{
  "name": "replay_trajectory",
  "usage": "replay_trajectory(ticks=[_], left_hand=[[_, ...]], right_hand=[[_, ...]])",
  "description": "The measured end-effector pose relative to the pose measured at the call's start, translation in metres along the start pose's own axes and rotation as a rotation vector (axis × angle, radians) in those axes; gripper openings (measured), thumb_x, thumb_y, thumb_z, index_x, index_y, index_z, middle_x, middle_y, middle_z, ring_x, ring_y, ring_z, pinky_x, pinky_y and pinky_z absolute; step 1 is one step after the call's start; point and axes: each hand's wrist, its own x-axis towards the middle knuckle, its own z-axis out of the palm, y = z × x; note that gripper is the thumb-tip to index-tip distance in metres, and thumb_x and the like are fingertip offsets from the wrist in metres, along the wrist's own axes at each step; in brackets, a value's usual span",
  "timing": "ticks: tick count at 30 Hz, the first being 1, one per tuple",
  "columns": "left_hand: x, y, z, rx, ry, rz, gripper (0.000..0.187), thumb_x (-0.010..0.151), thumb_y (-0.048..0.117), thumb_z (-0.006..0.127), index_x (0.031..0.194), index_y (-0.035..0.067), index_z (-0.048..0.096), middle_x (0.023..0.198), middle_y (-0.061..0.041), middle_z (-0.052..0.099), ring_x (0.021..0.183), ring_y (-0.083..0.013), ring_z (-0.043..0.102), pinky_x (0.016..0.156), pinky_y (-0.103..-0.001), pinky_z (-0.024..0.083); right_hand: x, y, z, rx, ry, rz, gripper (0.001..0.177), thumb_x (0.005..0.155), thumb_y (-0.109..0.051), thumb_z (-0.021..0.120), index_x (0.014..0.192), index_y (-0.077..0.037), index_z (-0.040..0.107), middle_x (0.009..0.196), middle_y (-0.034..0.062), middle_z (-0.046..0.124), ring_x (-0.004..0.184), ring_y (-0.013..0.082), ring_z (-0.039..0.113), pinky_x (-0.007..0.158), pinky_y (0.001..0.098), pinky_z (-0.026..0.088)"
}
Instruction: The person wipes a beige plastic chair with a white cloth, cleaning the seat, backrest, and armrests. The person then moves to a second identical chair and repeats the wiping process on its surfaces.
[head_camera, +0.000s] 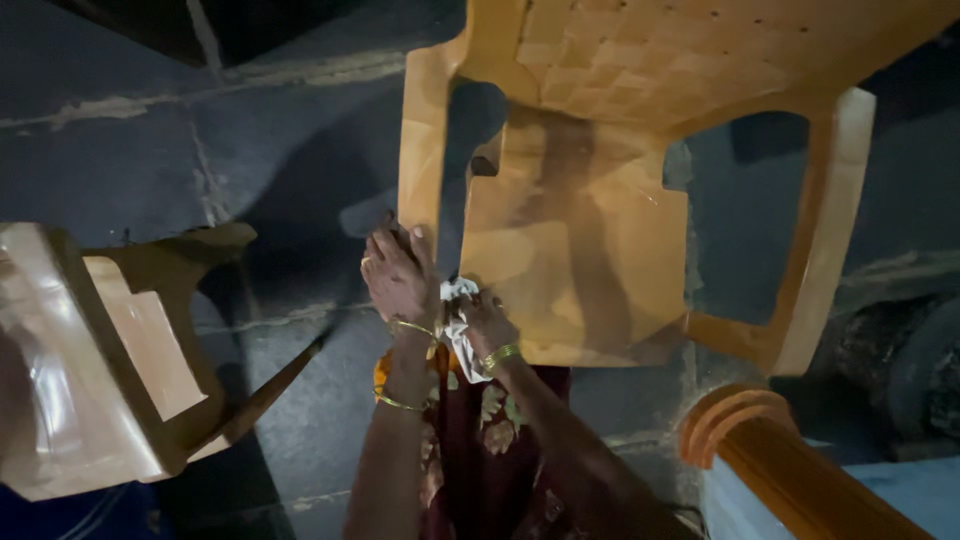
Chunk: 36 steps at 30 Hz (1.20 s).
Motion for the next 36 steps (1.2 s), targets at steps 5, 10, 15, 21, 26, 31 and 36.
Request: replay_trajectory(ticks=[5, 10, 15, 21, 26, 31, 36], left_hand=[[0.002, 0.000, 0.001, 0.020, 0.037, 0.046, 0.043, 0.106, 0.035, 0.052, 0.129, -0.001, 0.055, 0.113, -0.026, 0.067, 0.104, -0.0464, 0.064, 0.088, -0.055, 0.049], [0.000, -0.004, 0.005, 0.024, 0.003, 0.001, 0.043, 0.106, 0.036, 0.053, 0.129, 0.000, 0.056, 0.111, -0.025, 0.067, 0.097, -0.0472, 0.064, 0.083, -0.056, 0.051], [-0.001, -0.008, 0.010, 0.124, -0.063, -0.066, 0.044, 0.105, 0.038, 0.054, 0.128, 0.000, 0.055, 0.114, -0.028, 0.062, 0.094, -0.0482, 0.063, 0.078, -0.058, 0.051], [-0.002, -0.005, 0.006, 0.138, 0.052, 0.147, 0.047, 0.106, 0.036, 0.056, 0.134, -0.001, 0.053, 0.112, -0.028, 0.055, 0.096, -0.0473, 0.058, 0.081, -0.059, 0.048], [-0.001, -0.008, 0.008, 0.122, -0.003, 0.110, 0.046, 0.107, 0.035, 0.055, 0.137, 0.000, 0.052, 0.108, -0.025, 0.055, 0.091, -0.0427, 0.058, 0.079, -0.057, 0.047], [-0.004, -0.020, 0.016, 0.217, 0.068, 0.184, 0.049, 0.107, 0.037, 0.057, 0.136, -0.001, 0.051, 0.108, -0.026, 0.053, 0.094, -0.0440, 0.057, 0.080, -0.057, 0.046], [-0.003, -0.015, 0.012, 0.160, 0.044, 0.167, 0.051, 0.107, 0.035, 0.057, 0.141, -0.002, 0.050, 0.112, -0.028, 0.054, 0.094, -0.0448, 0.058, 0.080, -0.059, 0.046]], right_hand=[[-0.027, 0.034, -0.006, -0.021, 0.109, -0.168, 0.046, 0.081, -0.002, 0.069, 0.122, -0.022, 0.066, 0.113, 0.0161, 0.058, 0.092, 0.0344, 0.066, 0.073, 0.0443, 0.057], [-0.055, 0.063, -0.028, 0.029, 0.195, -0.015, 0.041, 0.078, -0.007, 0.071, 0.115, -0.023, 0.069, 0.109, 0.0142, 0.061, 0.091, 0.0307, 0.067, 0.077, 0.0429, 0.058], [-0.077, 0.115, -0.042, 0.104, 0.299, 0.240, 0.042, 0.076, -0.006, 0.070, 0.115, -0.021, 0.069, 0.110, 0.0143, 0.063, 0.092, 0.0307, 0.067, 0.077, 0.0424, 0.058], [-0.090, 0.200, -0.069, 0.035, 0.384, 0.488, 0.044, 0.075, -0.002, 0.070, 0.115, -0.019, 0.067, 0.110, 0.0144, 0.063, 0.093, 0.0316, 0.067, 0.076, 0.0421, 0.057], [-0.098, 0.219, -0.081, 0.000, 0.401, 0.634, 0.045, 0.075, 0.001, 0.069, 0.116, -0.017, 0.066, 0.111, 0.0145, 0.063, 0.094, 0.0324, 0.066, 0.076, 0.0419, 0.057], [-0.112, 0.227, -0.108, -0.015, 0.457, 0.769, 0.046, 0.074, 0.003, 0.069, 0.116, -0.016, 0.065, 0.111, 0.0145, 0.063, 0.095, 0.0332, 0.066, 0.076, 0.0416, 0.056], [-0.126, 0.236, -0.135, -0.008, 0.488, 0.793, 0.047, 0.074, 0.006, 0.068, 0.116, -0.014, 0.064, 0.111, 0.0146, 0.063, 0.096, 0.0340, 0.066, 0.075, 0.0413, 0.055]])
